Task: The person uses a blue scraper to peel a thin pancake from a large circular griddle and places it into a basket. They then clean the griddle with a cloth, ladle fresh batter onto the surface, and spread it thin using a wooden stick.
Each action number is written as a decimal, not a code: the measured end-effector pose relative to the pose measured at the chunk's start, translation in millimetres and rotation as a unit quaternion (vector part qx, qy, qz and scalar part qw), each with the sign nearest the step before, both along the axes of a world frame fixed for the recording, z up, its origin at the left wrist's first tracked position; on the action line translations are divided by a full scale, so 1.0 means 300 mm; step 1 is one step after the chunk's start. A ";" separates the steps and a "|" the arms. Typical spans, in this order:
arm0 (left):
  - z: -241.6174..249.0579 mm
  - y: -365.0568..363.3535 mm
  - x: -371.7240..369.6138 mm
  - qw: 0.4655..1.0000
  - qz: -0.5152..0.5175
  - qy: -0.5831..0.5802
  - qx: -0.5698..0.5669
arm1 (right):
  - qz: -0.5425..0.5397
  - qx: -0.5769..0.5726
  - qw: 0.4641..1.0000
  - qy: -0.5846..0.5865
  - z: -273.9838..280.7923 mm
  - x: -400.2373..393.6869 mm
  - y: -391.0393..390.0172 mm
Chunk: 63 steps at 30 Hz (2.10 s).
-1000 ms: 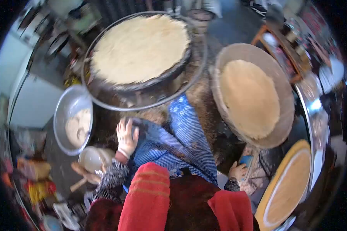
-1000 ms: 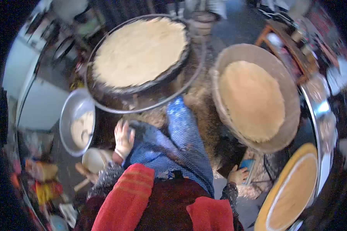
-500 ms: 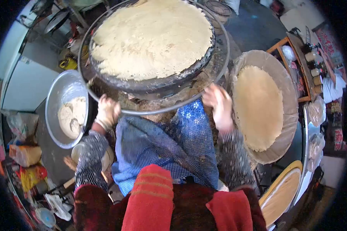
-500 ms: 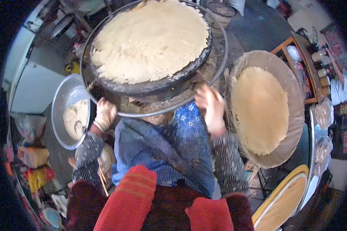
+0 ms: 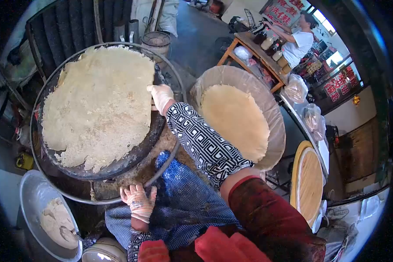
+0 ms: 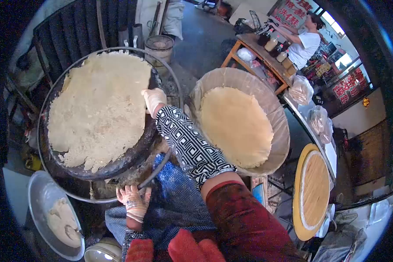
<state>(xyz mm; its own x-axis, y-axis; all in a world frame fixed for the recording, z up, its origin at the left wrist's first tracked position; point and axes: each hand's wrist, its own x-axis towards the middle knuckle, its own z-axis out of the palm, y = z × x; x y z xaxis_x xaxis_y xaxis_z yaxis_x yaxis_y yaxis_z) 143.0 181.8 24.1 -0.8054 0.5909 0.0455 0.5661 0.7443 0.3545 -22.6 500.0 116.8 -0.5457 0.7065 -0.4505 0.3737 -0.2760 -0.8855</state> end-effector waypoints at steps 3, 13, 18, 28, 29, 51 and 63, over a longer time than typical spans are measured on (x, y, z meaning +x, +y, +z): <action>0.003 0.035 0.032 0.999 0.003 0.042 0.027 | -0.040 -0.083 0.995 0.037 0.001 0.002 0.024; -0.024 -0.101 -0.026 0.995 0.001 0.093 0.027 | 0.240 0.633 0.721 0.146 0.176 0.129 0.006; -0.025 -0.198 -0.098 0.996 0.023 0.081 -0.016 | 0.089 -0.161 0.941 0.283 0.058 0.214 0.058; -0.129 -0.490 -0.369 0.979 -0.013 0.193 -0.064 | 0.049 0.375 0.924 -0.052 -0.062 0.666 0.437; -0.143 -0.495 -0.401 0.972 -0.004 0.233 -0.037 | 0.030 0.292 0.956 0.015 -0.049 0.702 0.547; -0.095 -0.617 -0.546 0.946 -0.011 0.149 -0.287 | 0.267 0.620 0.561 -0.479 0.060 1.037 0.662; -0.125 -0.293 -0.205 0.962 0.050 0.159 -0.217 | 0.309 0.341 0.725 -0.512 -0.623 1.208 0.560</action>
